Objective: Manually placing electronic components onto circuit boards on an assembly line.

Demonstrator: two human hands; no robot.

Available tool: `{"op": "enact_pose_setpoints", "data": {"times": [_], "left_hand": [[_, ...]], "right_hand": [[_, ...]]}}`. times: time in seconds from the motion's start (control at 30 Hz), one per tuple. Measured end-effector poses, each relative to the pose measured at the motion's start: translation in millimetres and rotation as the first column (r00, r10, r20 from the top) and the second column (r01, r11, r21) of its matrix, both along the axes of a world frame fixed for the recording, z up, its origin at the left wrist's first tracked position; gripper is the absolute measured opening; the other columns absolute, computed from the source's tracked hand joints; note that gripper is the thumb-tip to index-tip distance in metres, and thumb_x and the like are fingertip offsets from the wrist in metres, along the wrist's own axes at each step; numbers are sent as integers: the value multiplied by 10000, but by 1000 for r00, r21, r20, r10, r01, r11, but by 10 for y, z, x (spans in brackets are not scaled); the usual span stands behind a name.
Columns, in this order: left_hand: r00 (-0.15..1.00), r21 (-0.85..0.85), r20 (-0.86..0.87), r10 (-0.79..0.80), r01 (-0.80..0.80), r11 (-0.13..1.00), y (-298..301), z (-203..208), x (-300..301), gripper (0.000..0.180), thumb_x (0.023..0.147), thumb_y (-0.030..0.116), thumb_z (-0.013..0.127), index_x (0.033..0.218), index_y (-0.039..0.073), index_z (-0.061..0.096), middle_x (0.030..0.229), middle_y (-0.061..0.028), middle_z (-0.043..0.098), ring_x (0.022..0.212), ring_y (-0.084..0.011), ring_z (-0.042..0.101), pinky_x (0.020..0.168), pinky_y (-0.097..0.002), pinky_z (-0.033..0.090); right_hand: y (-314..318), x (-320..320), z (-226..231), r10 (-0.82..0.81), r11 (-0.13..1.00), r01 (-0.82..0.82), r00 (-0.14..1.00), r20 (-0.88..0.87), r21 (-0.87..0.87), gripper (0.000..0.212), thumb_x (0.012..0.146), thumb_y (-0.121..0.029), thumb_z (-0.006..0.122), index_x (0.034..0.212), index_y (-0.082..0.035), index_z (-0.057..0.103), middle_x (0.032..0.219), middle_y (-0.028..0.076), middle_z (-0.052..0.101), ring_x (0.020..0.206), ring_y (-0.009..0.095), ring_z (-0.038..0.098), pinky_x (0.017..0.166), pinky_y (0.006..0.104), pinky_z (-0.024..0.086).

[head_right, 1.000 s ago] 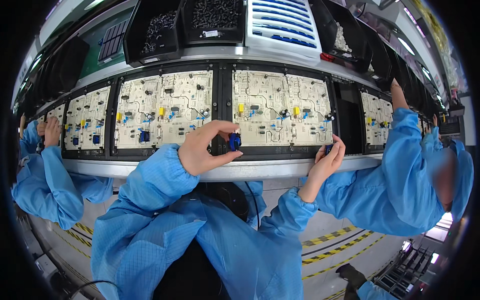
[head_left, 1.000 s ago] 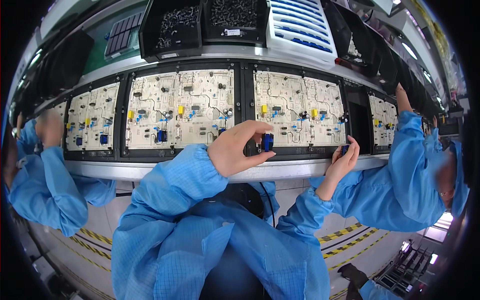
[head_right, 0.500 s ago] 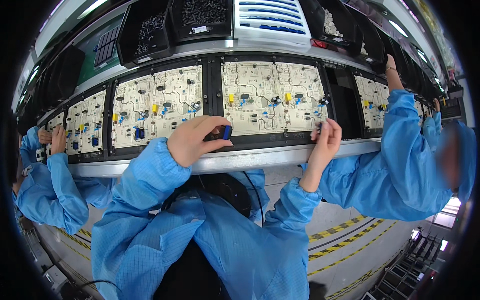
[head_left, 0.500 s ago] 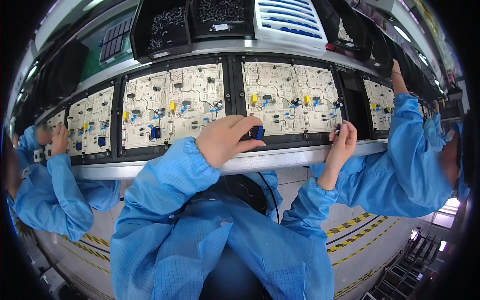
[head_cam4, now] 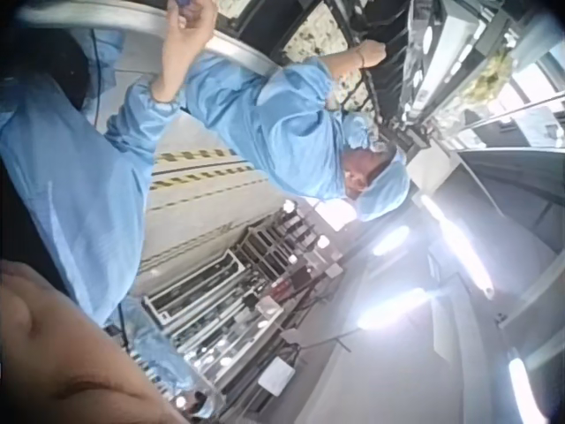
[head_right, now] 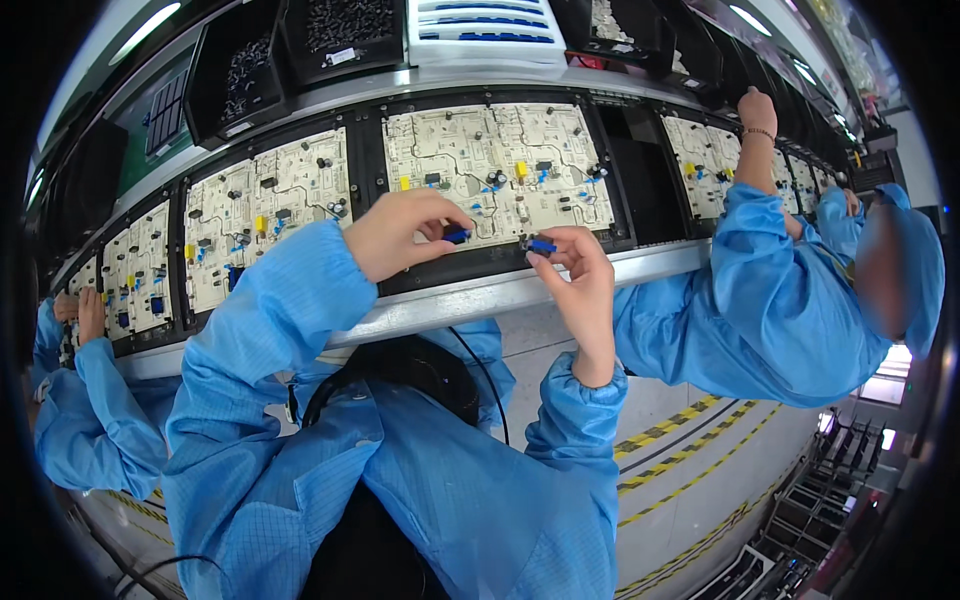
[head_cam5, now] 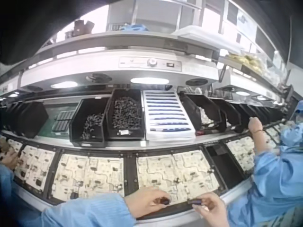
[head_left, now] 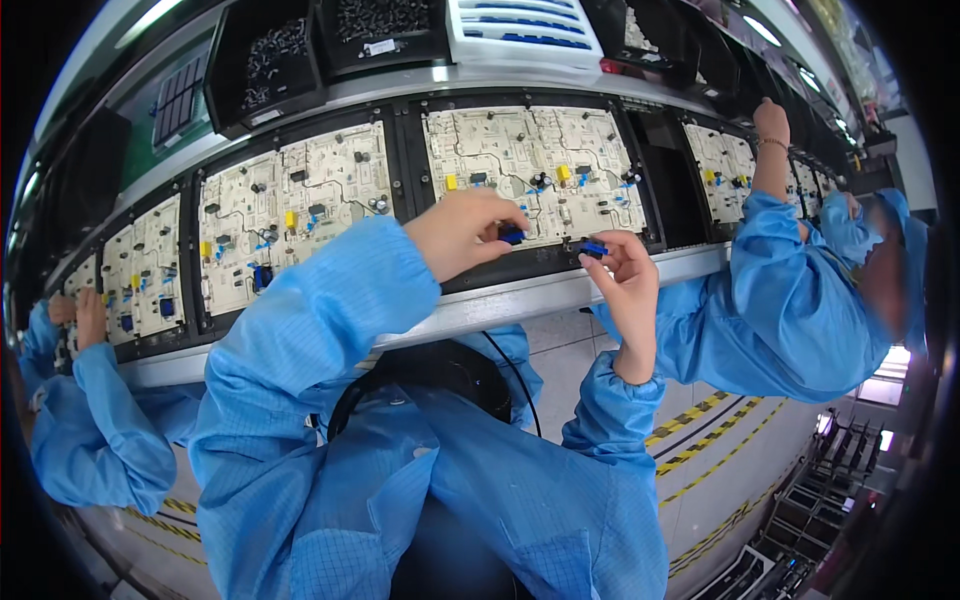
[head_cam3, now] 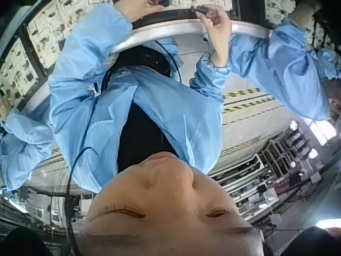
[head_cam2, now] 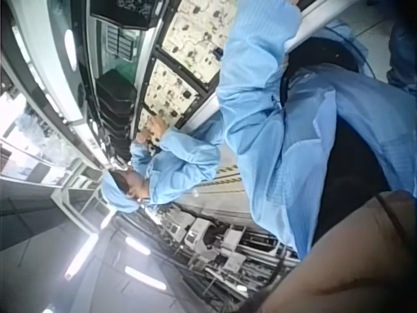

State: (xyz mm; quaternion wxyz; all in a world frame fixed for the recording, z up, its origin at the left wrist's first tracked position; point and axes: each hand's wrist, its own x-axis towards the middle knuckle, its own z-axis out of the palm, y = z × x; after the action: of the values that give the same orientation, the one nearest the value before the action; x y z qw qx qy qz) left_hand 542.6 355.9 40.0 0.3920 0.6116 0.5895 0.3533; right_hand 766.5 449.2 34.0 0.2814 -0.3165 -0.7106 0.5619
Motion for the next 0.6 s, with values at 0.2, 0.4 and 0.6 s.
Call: {"op": "enact_pose_setpoints", "data": {"times": [0.2,0.4,0.6], "left_hand": [[679,293,-733,-41,370,882,407,-70,294,210,734,51,547,944,62,546,884,-65,567,883,-209,534,813,-307,413],[529,88,-827,-190,455,886,599,-89,233,282,736,90,544,1013,125,507,870,-24,578,868,-166,535,785,-276,344],[803,246,-565,-188,382,891,511,111,19,338,751,71,587,1076,131,516,966,-58,570,936,-214,522,820,-308,354]], "right_hand": [[127,175,-330,-373,928,368,917,-142,-64,217,775,19,601,973,-4,516,816,31,592,703,76,552,647,187,436],[143,174,-357,-464,886,453,865,-190,-101,206,777,26,593,955,-13,496,825,36,572,684,55,532,617,157,415],[179,219,-328,-406,914,367,838,-364,-175,128,832,2,482,955,-19,455,805,56,543,683,85,514,603,189,413]]}}
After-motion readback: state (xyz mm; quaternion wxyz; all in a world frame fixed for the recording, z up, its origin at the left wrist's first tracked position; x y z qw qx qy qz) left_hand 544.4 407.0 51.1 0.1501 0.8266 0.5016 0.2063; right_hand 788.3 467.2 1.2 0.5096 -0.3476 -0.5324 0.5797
